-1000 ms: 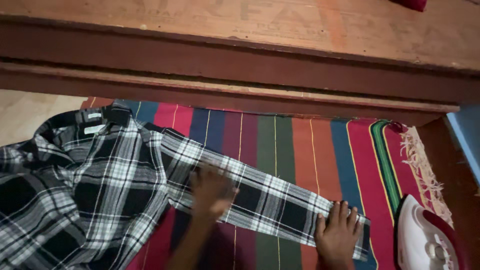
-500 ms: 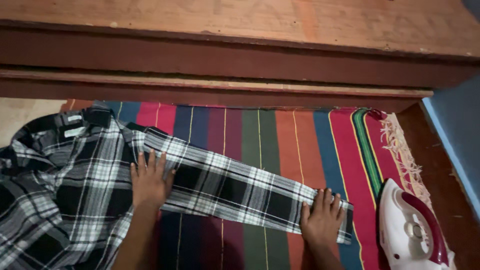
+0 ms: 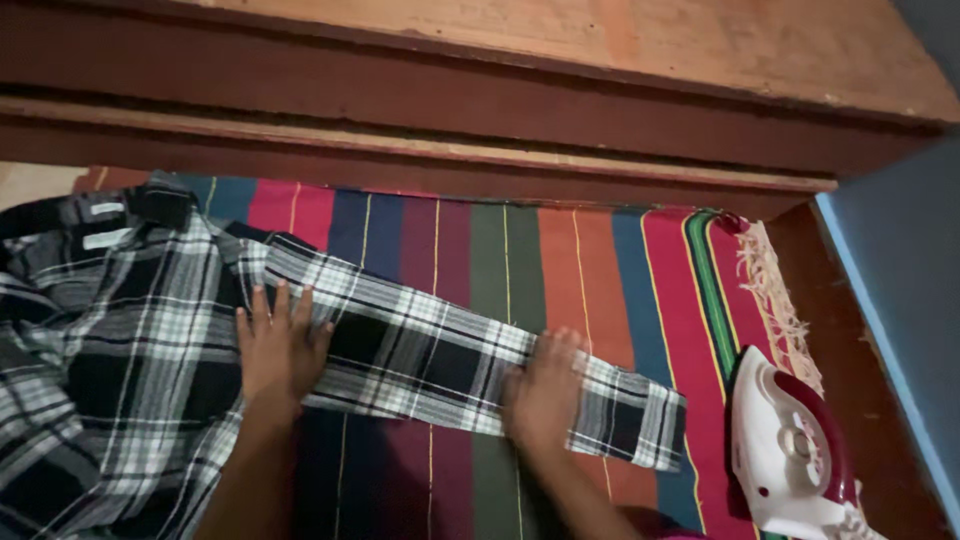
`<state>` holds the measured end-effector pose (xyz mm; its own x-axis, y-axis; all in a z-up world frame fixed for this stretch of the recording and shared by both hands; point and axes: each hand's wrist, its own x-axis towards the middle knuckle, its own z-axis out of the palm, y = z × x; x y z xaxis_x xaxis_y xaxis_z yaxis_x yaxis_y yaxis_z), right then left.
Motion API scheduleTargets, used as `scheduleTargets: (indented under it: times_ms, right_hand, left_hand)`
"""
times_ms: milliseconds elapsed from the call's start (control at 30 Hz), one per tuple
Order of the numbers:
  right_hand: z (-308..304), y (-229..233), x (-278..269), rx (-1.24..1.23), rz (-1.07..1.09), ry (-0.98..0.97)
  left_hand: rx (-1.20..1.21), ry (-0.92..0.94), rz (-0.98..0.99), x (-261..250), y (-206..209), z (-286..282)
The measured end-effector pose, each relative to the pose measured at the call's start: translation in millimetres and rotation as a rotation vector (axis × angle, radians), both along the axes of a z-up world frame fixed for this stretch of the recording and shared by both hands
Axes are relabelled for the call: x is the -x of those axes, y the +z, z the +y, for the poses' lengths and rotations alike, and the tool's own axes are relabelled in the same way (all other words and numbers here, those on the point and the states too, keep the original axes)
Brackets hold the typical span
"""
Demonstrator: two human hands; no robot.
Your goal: The person irons a plaid shirt laid out on a colorful striped mat. They use a white electric iron to smooth the shirt's sleeves and body, adjusting the fabric with their hands as needed.
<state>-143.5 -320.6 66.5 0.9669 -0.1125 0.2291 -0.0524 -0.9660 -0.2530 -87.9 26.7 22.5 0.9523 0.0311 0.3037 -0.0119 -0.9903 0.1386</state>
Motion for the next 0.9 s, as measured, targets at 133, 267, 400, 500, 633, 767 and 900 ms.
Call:
scheduleTargets:
  times_ms: [133,267,400,500,633,767,900]
  right_hand:
    - [142,9,-22,-0.252,0.31,0.177]
    - [159,3,-22,-0.061,0.262,0.346]
    - [114,-16,-23,-0.064,0.419,0.344]
    - [59,-25,-22,0.073,0.43,0.268]
    - [-39,-32,-2,0.128,0.424,0.163]
    - [-125,-34,18,0.254,0.281,0.085]
    - [-162,-43,26,0.248,0.169,0.094]
  left_hand:
    - [0.034,-0.055,-0.064,1,9,0]
    - [0.047,-0.047,-0.064,-1,6,3]
    - [0.097,-0.041,-0.073,-2,-7,7]
    - [0.071,-0.036,-0.074,-5,-9,9]
    - [0.001,-0.039,-0.03,-5,-14,13]
    - [-0.006,-0.055,-0.064,-1,-21,16]
    - [-0.074,-0.028,-0.063,-4,-35,14]
